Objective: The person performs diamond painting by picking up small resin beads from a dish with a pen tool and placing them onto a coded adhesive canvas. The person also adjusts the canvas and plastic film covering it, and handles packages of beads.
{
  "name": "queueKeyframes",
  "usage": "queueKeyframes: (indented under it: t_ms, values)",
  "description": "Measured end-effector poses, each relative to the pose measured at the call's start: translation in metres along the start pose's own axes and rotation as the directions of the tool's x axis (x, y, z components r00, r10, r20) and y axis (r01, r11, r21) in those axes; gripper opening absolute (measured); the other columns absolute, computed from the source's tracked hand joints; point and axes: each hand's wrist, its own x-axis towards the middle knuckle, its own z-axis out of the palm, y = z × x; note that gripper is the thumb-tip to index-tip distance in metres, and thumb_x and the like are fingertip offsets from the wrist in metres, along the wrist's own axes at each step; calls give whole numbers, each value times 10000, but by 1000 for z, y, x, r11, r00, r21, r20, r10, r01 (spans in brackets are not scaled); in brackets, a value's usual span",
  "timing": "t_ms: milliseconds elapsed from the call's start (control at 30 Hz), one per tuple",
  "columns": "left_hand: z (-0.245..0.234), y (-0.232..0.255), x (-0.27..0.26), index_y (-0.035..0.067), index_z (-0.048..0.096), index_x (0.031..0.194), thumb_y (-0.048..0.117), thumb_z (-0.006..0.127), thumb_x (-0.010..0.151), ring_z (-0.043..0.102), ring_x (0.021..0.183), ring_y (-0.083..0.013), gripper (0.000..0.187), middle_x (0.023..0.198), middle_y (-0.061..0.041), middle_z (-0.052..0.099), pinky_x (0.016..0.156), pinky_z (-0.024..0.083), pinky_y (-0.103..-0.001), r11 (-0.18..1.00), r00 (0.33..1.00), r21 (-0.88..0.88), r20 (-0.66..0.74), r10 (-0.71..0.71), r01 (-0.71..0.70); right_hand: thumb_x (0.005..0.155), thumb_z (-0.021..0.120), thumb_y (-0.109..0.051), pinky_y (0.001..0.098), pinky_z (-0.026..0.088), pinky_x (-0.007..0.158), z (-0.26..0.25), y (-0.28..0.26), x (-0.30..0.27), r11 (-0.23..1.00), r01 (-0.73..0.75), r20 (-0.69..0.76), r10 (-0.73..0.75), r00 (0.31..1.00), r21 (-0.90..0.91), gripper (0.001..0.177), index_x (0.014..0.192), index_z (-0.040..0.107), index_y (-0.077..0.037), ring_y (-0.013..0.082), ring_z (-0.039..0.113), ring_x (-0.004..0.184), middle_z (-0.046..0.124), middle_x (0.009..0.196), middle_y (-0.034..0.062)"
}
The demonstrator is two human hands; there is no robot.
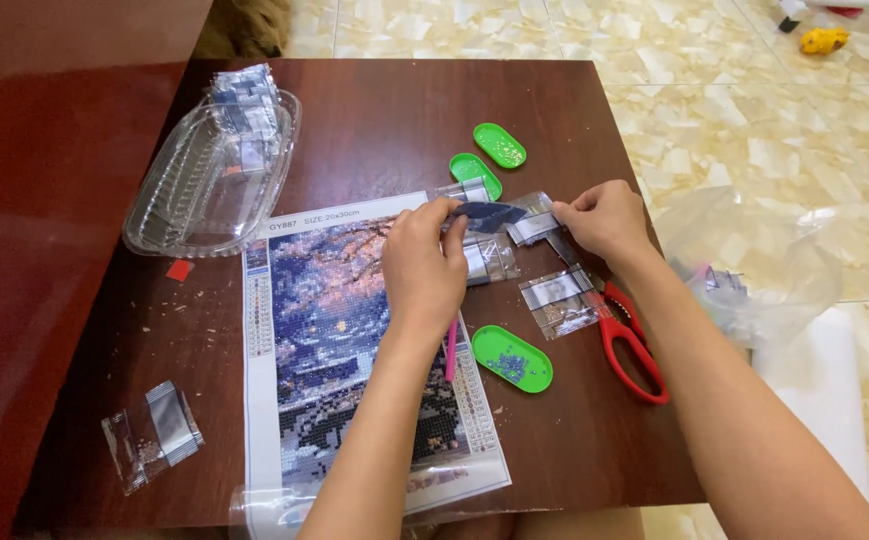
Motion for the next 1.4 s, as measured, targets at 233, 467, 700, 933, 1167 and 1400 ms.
queueKeyframes:
  t_ms: [233, 467, 700, 933, 1167, 1400]
  values:
    - [-6, -3, 4, 64, 718, 1005, 54, 631, 915, 647, 780, -242, 126, 858, -93, 723, 721, 546, -379, 1000, 1000, 4, 4, -4, 4, 854, 728, -241, 482, 560, 755, 10, 20, 30, 996, -59, 36, 56, 998, 65, 238, 948, 776, -28, 405, 695, 951, 722, 961, 230]
    - [1, -3, 11, 138, 708, 947, 84, 675, 878, 632, 824, -252, 94, 851, -30, 698, 766, 526, -392, 993, 993, 59, 53, 103, -106, 861, 671, -91, 270, 278, 478, -45, -8, 22, 914, -299, 423, 164, 891, 274, 177, 849, 595, 68, 128, 409, 489, 467, 583, 75]
    - [11, 13, 14, 189, 712, 828, 140, 760, 811, 555, 985, -206, 71, 980, 85, 664, 850, 445, -353, 936, 914, 76, 258, 314, -343, 935, 599, -185, 137, 168, 464, -44, 30, 58, 688, -649, 824, 132, 551, 324, 159, 883, 514, -61, -4, 292, 528, 333, 694, -68]
    - [23, 36, 11, 159, 753, 817, 111, 758, 787, 534, 1141, -240, 57, 1222, 72, 658, 897, 434, -378, 916, 858, 30, 362, 364, -401, 894, 666, -209, 154, 182, 458, -46, 50, 56, 482, -787, 874, 85, 478, 384, 197, 896, 573, -35, -1, 279, 537, 357, 744, -60]
    - [37, 32, 18, 161, 731, 835, 100, 706, 870, 595, 1042, -128, 75, 952, 89, 692, 860, 433, -288, 941, 917, 43, 242, 317, -337, 832, 749, -171, 160, 206, 411, -58, 22, 8, 631, -589, 758, 2, 653, 506, 199, 815, 617, -24, 16, 310, 502, 371, 673, -34]
    - [23, 28, 24, 111, 718, 821, 51, 729, 832, 582, 987, -161, 63, 894, 56, 689, 849, 431, -320, 926, 914, 101, 230, 334, -364, 850, 746, -122, 213, 443, 491, -89, -15, -47, 738, 236, 119, -394, 911, 632, 246, 1076, 746, -26, 100, 511, 612, 608, 716, 90]
